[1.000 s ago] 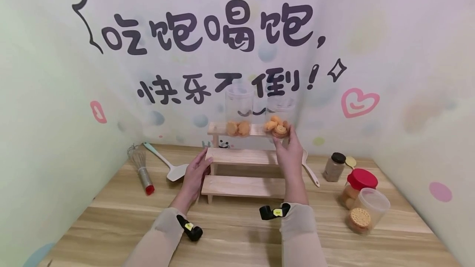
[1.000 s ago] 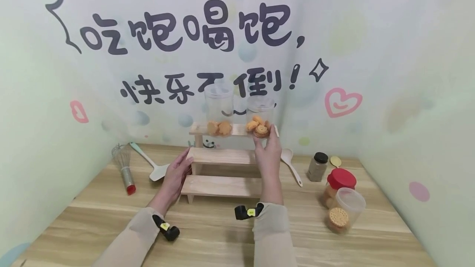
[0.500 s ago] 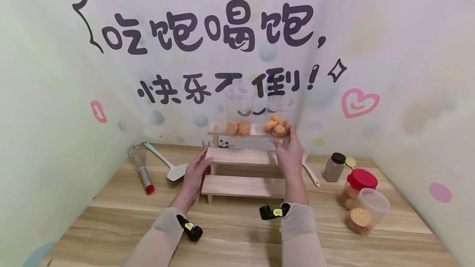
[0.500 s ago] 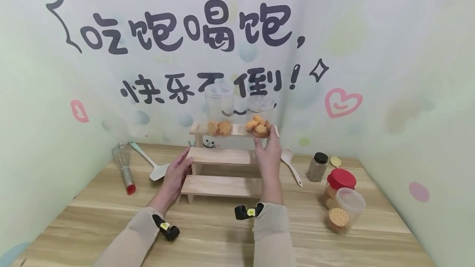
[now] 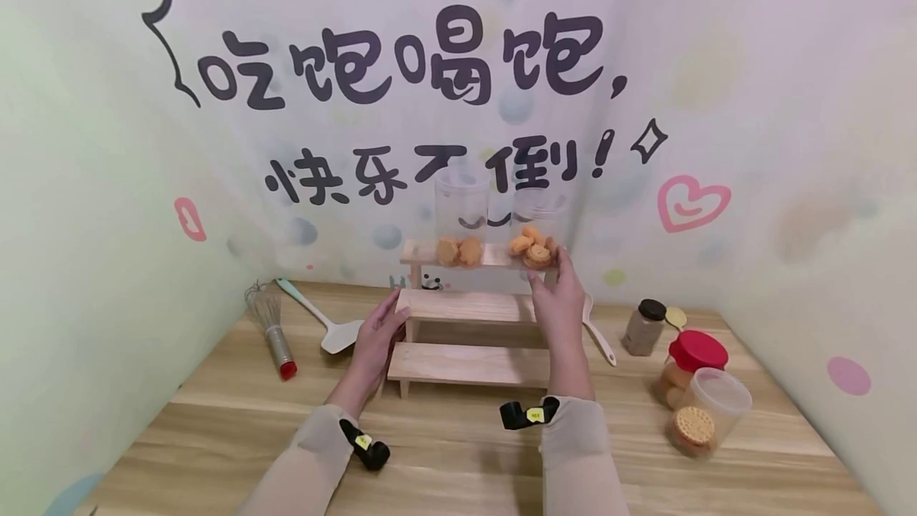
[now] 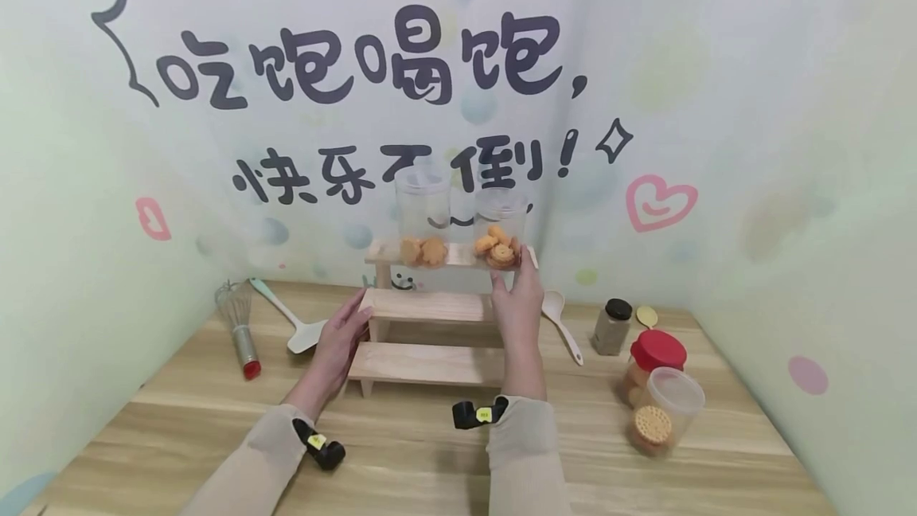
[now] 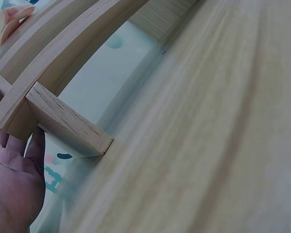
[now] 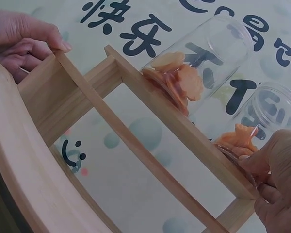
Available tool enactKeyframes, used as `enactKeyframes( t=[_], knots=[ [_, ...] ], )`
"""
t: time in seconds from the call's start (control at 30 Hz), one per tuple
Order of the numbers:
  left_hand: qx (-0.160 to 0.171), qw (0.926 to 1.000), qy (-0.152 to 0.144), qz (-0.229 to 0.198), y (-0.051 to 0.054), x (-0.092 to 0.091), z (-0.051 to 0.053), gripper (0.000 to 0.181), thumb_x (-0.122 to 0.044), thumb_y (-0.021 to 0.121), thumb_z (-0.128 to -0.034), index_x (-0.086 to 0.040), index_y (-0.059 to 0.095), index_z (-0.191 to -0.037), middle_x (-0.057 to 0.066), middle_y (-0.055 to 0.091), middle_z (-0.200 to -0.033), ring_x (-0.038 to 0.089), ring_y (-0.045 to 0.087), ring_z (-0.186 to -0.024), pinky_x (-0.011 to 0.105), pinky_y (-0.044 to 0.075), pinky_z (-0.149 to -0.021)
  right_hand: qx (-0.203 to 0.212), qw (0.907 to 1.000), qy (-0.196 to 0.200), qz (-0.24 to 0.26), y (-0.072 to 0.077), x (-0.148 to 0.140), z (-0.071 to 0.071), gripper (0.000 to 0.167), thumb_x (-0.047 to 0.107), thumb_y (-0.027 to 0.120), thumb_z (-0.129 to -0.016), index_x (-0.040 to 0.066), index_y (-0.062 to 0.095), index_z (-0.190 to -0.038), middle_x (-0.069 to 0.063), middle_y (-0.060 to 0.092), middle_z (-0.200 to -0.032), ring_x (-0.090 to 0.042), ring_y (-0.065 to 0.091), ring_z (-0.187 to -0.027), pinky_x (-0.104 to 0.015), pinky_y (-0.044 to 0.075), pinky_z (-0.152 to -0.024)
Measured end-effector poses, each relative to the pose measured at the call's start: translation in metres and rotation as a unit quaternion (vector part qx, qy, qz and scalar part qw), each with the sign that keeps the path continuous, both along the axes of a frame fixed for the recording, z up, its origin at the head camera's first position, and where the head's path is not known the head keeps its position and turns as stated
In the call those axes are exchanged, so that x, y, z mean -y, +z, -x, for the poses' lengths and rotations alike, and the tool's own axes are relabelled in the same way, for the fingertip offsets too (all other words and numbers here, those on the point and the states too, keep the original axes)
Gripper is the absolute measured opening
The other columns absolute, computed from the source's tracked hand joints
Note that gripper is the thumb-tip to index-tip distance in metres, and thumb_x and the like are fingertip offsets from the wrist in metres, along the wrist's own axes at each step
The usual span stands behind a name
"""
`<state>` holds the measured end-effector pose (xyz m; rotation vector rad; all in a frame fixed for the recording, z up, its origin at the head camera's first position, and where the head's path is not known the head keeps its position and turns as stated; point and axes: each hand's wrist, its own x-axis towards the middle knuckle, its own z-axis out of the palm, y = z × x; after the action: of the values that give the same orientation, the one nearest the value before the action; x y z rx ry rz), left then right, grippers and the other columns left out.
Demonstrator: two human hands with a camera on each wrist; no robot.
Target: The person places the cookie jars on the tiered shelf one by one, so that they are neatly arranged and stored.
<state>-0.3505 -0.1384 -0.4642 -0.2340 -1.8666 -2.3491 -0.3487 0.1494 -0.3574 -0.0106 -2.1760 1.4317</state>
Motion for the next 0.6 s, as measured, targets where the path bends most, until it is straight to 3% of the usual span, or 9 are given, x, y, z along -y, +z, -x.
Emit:
enactKeyframes(
  t=[0.6],
  knots=[
    [0.003, 1.0, -0.005, 0.0, -0.0006, 0.001, -0.0008, 0.069, -0.039, 0.068, -0.0963, -0.023, 0.038, -0.156, 0.0, 0.022, -0.165, 0.02, 0.03, -0.147, 0.042, 0.03, -0.117, 0.013, 0.9982, 0.019, 0.056, 0.0079, -0.0008, -0.0065, 0.071, 0.024, 0.07, -0.096, 0.007, 0.037, -0.156, -0.015, 0.038, -0.157, -0.027, 0.035, -0.145, -0.043, 0.03, -0.117]
  ],
)
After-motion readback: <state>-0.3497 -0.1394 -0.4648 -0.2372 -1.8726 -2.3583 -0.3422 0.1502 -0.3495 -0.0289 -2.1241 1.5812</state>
